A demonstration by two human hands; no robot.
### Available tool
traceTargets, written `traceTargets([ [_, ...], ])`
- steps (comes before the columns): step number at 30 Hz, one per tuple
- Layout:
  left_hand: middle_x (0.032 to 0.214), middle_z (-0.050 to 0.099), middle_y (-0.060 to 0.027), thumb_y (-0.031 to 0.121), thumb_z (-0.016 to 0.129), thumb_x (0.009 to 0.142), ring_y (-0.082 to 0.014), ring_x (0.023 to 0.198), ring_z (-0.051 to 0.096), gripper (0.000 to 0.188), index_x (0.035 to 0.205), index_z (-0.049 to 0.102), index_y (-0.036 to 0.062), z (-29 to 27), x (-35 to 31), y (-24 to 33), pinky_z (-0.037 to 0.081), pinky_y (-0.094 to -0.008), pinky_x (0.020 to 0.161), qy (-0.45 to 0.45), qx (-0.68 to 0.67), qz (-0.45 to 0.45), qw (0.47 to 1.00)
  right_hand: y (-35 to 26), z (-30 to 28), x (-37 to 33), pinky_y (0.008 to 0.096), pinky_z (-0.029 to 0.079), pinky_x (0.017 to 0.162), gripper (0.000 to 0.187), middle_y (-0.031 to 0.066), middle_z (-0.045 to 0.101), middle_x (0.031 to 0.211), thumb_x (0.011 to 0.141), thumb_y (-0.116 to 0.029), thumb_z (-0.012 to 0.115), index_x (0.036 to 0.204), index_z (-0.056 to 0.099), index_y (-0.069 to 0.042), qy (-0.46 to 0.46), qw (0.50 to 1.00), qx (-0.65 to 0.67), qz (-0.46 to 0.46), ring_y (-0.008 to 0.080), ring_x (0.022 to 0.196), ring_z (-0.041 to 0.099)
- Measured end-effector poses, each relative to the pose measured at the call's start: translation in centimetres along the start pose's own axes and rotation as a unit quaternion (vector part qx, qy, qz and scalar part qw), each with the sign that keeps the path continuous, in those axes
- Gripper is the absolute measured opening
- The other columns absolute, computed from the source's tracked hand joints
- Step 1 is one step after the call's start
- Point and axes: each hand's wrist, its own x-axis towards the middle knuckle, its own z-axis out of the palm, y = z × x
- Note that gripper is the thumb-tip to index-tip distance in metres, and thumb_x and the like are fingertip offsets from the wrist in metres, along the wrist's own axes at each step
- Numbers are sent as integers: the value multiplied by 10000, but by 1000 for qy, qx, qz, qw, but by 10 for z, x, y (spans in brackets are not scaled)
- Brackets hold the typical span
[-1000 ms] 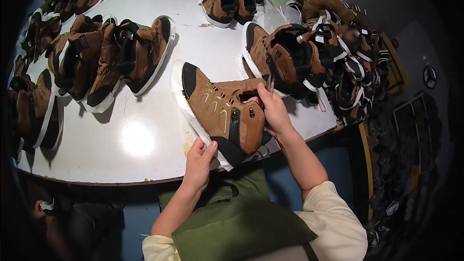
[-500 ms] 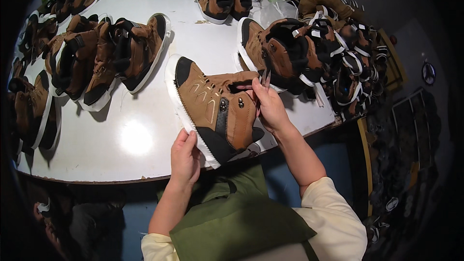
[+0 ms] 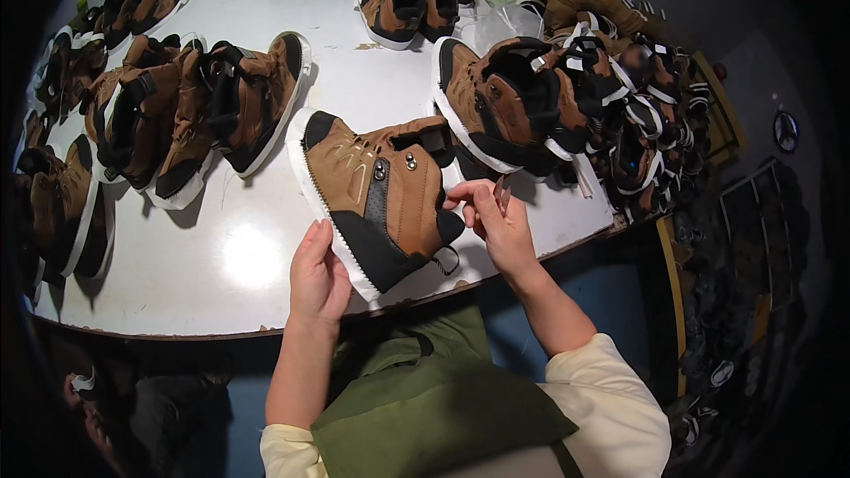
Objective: The person trims excess laces from brown high-top shoes using scissors. They pick up each shoe, cut the lace ends, and place the shoe back on the table. The process is repeated for multiple shoes.
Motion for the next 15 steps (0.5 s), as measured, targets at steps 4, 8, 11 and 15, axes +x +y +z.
traceTargets([
  [4,1143,621,-138,177,428,1006,-228,1052,615,293,1197,511,-29,3,9,4,480,-381,964,3,-24,-23,999,9,2,-5,153,350,595,344,26,584,982,962,-298,569,1100,609,16,-15,996,22,-85,22,718,459],
  [8,1211,593,-168,196,409,1010,-263,1101,597,348,1257,482,-38,6,17,13,470,-412,990,-8,-52,-65,996,-17,4,-4,184,404,694,335,31,554,1066,880,-191,691,1110,595,33,-70,996,-21,-44,48,793,493],
  [11,1254,568,-197,221,394,1013,-298,1139,579,391,1298,456,-40,13,19,14,464,-443,1005,-9,-70,-89,994,-24,9,4,179,376,630,299,-27,560,882,879,-210,703,1048,605,16,-63,997,46,-5,20,723,456],
  [15,1259,563,-197,215,421,1006,-294,1145,574,391,1293,453,-50,35,12,15,454,-437,1016,11,-83,-85,993,-33,13,13,169,335,556,244,-76,534,727,902,-221,681,967,600,0,-22,998,50,-43,-1,643,416],
])
